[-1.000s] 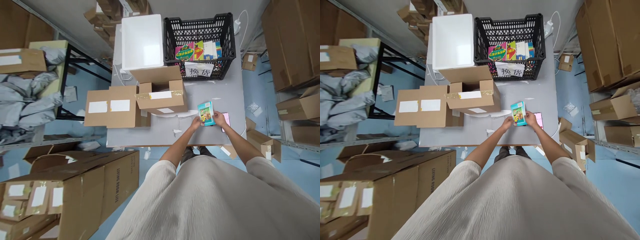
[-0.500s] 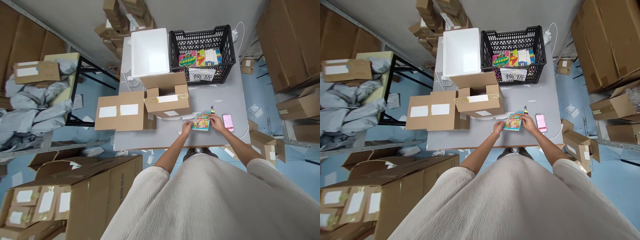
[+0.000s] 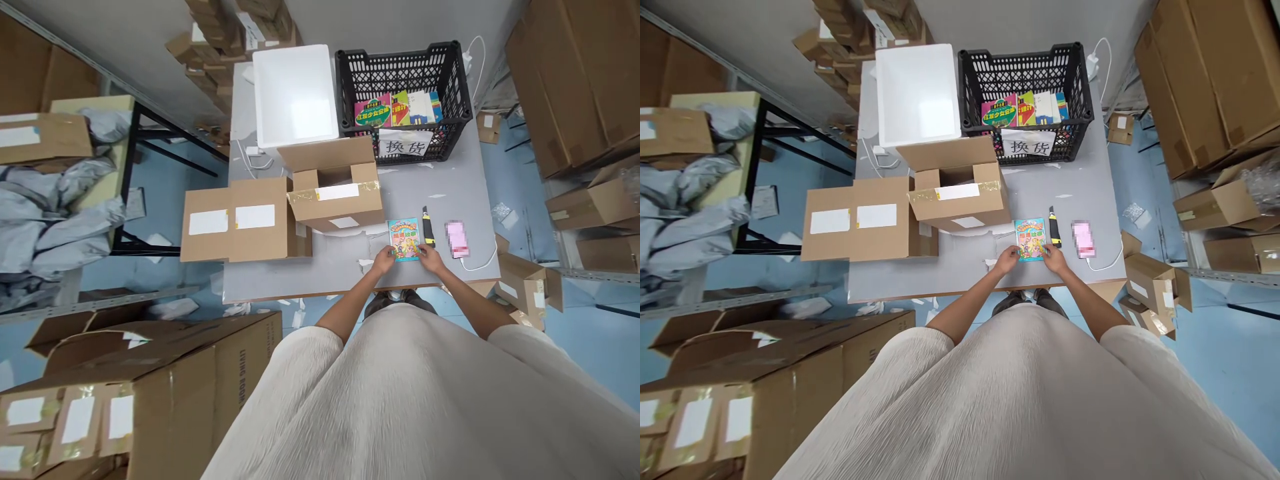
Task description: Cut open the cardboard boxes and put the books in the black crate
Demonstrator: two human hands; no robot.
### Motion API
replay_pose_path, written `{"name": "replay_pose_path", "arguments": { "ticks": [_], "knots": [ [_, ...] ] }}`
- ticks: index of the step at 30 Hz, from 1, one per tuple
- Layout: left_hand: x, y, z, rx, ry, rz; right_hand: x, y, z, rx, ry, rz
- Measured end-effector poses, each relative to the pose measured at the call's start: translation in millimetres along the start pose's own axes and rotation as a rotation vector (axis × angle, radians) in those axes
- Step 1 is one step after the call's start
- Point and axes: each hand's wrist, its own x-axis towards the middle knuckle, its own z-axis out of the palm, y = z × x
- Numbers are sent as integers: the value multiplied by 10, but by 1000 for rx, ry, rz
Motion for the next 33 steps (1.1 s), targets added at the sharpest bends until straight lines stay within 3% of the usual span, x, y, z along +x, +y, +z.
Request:
{"name": "replay_pose_path", "arguments": {
  "ticks": [7, 17, 28, 33],
  "knots": [
    [-47, -18, 101, 146, -85, 132, 17, -25, 73, 102, 2, 129],
    [-140, -140, 134, 266, -112, 160, 3, -64, 122, 206, 8, 302],
    [-191, -188, 149, 271, -113, 165, -4, -61, 206, 151, 34, 327],
    [-210, -156, 159, 137, -95, 187, -39, -104, 157, 135, 102, 275]
  ]
}}
